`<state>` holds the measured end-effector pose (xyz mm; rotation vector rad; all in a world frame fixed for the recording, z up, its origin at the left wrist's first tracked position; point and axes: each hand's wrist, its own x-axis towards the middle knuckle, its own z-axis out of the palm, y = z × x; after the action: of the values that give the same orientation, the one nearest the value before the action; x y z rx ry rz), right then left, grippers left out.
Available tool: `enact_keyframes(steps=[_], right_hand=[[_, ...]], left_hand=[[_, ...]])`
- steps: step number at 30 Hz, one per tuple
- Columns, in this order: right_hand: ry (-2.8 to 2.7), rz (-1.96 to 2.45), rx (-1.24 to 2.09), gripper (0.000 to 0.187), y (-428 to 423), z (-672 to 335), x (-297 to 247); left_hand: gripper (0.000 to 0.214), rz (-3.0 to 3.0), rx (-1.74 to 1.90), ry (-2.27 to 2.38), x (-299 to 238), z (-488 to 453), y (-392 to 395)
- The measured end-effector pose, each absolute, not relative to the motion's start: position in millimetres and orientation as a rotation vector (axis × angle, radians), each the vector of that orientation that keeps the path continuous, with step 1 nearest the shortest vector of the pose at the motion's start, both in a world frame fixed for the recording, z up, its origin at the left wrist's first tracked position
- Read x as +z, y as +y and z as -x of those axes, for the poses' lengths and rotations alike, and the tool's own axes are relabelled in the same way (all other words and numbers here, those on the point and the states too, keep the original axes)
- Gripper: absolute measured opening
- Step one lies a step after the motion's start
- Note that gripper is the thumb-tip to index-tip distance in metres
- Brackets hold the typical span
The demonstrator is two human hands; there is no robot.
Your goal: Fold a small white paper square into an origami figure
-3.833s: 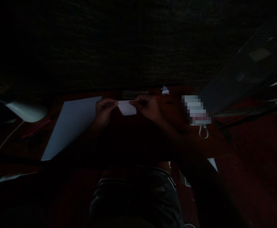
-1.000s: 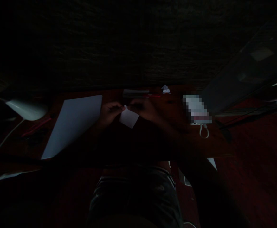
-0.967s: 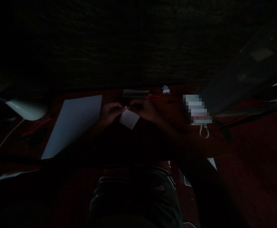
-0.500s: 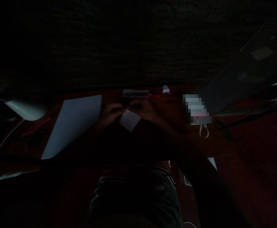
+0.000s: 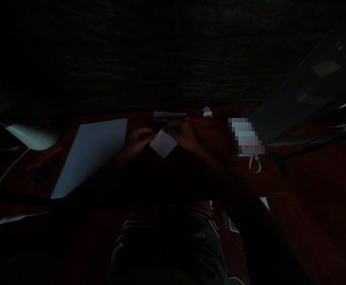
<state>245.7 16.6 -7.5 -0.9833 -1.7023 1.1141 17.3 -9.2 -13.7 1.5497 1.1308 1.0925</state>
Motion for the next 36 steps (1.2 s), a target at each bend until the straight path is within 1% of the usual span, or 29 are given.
enact_keyframes(steps=[6, 12, 22, 28, 36], right_hand=[[-1.686, 1.006, 1.061, 0.055, 20.4, -255.4, -2.4], [-1.667, 1.022, 1.036, 0.053, 20.7, -255.7, -2.9], [-1.607, 1.01, 1.049, 0.055, 19.5, -254.0, -3.4], [-1.61, 1.028, 1.012, 0.053, 20.5, -255.1, -5.7], [-1.581, 1.058, 1.052, 0.052, 18.6, -254.7, -1.7]], left_hand=[[0.035, -1.546, 1.109, 1.141, -15.1, -15.0, -7.0], [0.033, -1.561, 1.2, 1.146, -16.8, -16.2, -4.9], [0.035, -1.555, 1.197, 1.177, -17.6, -14.7, -4.3], [0.044, -1.617, 1.186, 1.161, -17.5, -13.3, -3.2], [0.051, -1.662, 1.153, 1.156, -17.8, -11.9, -2.4]])
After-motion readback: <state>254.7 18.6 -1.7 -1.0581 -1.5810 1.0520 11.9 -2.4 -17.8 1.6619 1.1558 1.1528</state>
